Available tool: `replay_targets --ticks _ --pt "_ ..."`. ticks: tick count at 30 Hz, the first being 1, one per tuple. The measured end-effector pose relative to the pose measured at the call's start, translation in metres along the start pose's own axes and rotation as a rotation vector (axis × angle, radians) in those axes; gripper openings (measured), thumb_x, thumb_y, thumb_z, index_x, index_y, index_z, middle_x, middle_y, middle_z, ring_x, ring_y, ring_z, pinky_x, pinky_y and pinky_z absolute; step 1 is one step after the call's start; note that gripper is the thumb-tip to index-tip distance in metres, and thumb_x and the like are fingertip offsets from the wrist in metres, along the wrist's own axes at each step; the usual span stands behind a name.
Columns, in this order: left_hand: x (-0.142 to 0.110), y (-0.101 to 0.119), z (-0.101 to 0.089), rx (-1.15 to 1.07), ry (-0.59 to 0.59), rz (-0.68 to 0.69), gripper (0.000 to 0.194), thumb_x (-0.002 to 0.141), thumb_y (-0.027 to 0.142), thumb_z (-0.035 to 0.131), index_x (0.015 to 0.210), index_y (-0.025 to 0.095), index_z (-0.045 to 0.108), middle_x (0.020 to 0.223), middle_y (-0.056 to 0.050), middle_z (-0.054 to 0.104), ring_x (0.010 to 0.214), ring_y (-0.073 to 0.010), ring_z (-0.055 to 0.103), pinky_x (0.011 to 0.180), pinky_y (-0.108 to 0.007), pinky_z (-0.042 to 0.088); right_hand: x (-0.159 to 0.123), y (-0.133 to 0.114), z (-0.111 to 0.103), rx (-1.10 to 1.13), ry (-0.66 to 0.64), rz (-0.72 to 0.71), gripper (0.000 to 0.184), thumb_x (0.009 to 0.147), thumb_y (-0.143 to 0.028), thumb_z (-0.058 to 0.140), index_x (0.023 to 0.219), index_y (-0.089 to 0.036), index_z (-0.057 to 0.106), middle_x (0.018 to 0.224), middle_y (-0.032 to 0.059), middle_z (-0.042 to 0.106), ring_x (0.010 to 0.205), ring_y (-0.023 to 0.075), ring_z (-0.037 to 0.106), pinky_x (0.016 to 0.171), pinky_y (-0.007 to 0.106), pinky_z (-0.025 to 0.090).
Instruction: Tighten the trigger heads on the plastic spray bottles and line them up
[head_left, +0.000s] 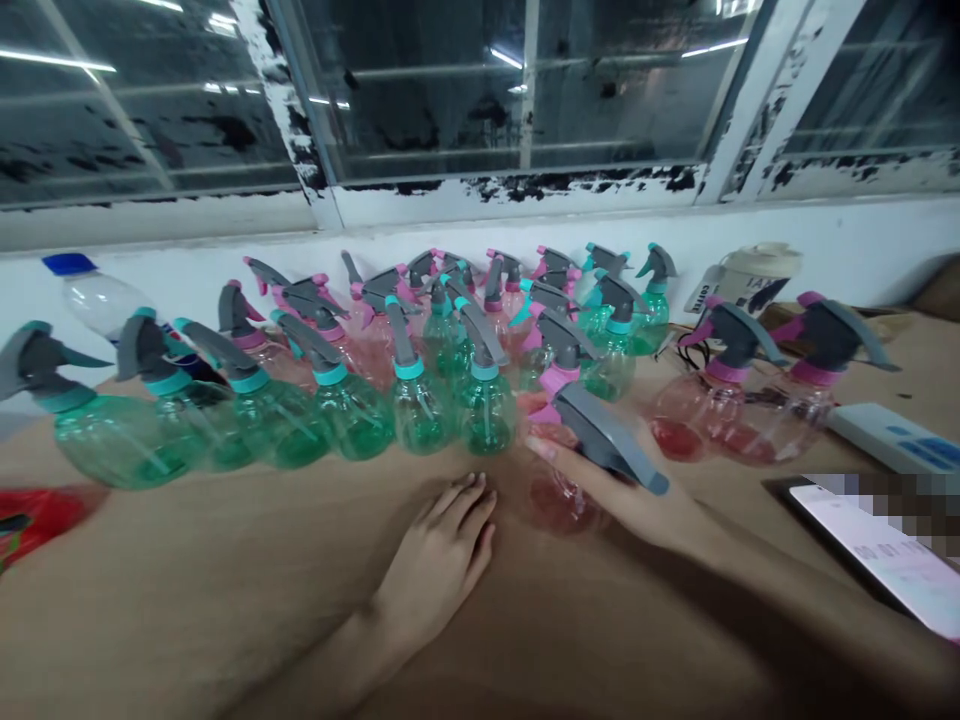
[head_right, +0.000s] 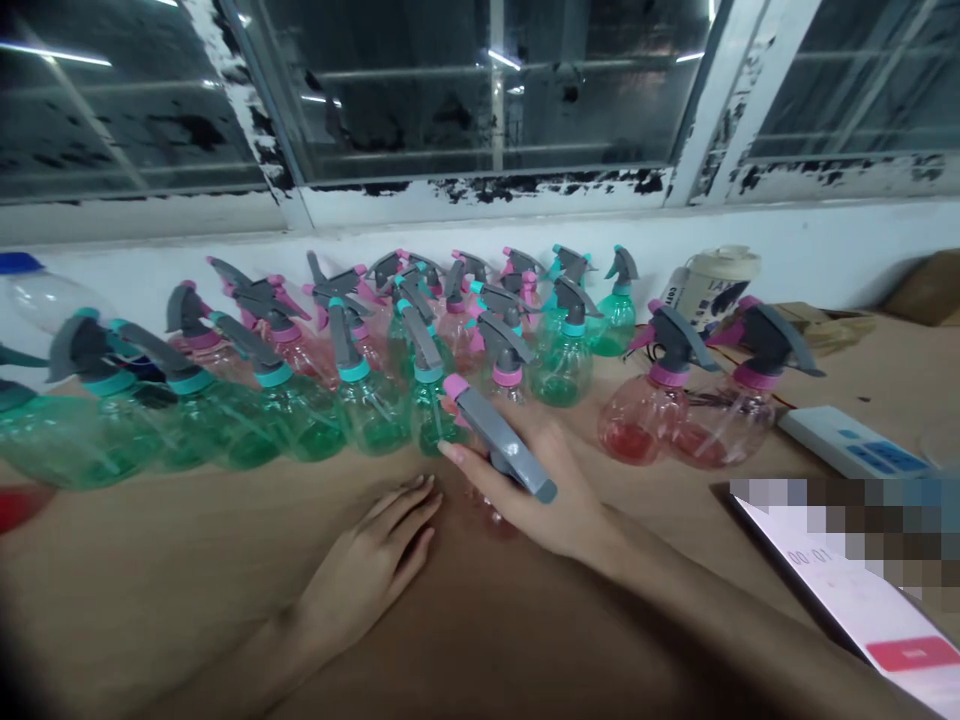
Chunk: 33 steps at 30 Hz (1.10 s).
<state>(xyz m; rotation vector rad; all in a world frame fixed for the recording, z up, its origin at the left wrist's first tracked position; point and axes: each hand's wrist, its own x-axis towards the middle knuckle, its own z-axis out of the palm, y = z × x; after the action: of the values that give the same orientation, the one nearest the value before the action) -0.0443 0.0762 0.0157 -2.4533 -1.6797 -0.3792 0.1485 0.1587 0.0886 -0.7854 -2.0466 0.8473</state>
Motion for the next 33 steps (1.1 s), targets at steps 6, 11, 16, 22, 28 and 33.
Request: replay_targets --ticks 6,11,16,22,28,33 --pt "0.000 0.000 0.000 0.002 0.017 0.002 0.033 0.090 0.015 0.042 0.120 0.011 0.054 0.126 -0.010 0.056 0.118 -0.0236 0.049 0.097 -0.040 0.044 0.001 -0.002 0.000 0.019 -0.013 0.008 0.017 0.084 -0.037 0.052 0.091 -0.024 0.061 0.088 0.0009 0.067 0.082 0.0171 0.064 0.081 0.033 0.051" --pt "0.000 -0.001 0.001 0.017 0.032 0.012 0.033 0.090 0.016 0.041 0.120 0.011 0.054 0.125 -0.010 0.056 0.117 -0.0229 0.050 0.096 -0.039 0.045 -0.001 -0.006 0.001 0.082 0.043 -0.043 0.015 0.080 -0.038 0.057 0.083 -0.024 0.062 0.079 0.0004 0.068 0.075 0.0171 0.064 0.077 0.032 0.052" --pt "0.000 -0.002 0.002 0.016 0.039 0.022 0.033 0.091 0.016 0.040 0.122 0.011 0.052 0.125 -0.010 0.056 0.118 -0.0231 0.050 0.096 -0.040 0.046 -0.005 -0.010 -0.001 0.081 0.028 -0.140 0.010 0.082 -0.025 0.054 0.074 -0.022 0.058 0.072 0.0002 0.063 0.067 0.0149 0.062 0.064 0.029 0.051" --pt "0.001 -0.004 0.000 0.013 0.045 0.034 0.032 0.090 0.014 0.040 0.118 0.012 0.054 0.120 -0.011 0.059 0.114 -0.0246 0.052 0.092 -0.041 0.048 -0.010 -0.014 -0.001 0.094 -0.043 -0.167 0.013 0.083 -0.025 0.053 0.071 -0.021 0.055 0.059 -0.0017 0.058 0.051 0.0130 0.057 0.049 0.027 0.047" --pt "0.001 -0.004 -0.001 0.005 0.045 0.047 0.028 0.090 0.014 0.040 0.110 0.013 0.059 0.118 -0.011 0.060 0.114 -0.0253 0.052 0.092 -0.042 0.048 -0.007 -0.012 0.001 0.199 -0.044 -0.133 0.009 0.080 -0.024 0.059 0.088 -0.022 0.061 0.082 0.0012 0.066 0.072 0.0149 0.065 0.067 0.029 0.054" --pt "0.000 -0.002 -0.001 -0.014 0.045 0.012 0.031 0.090 0.014 0.042 0.117 0.014 0.056 0.121 -0.009 0.058 0.115 -0.0232 0.052 0.093 -0.040 0.048 -0.009 -0.006 0.004 0.178 0.001 -0.120 0.005 0.080 -0.027 0.058 0.083 -0.023 0.061 0.074 -0.0006 0.064 0.068 0.0151 0.063 0.066 0.030 0.054"
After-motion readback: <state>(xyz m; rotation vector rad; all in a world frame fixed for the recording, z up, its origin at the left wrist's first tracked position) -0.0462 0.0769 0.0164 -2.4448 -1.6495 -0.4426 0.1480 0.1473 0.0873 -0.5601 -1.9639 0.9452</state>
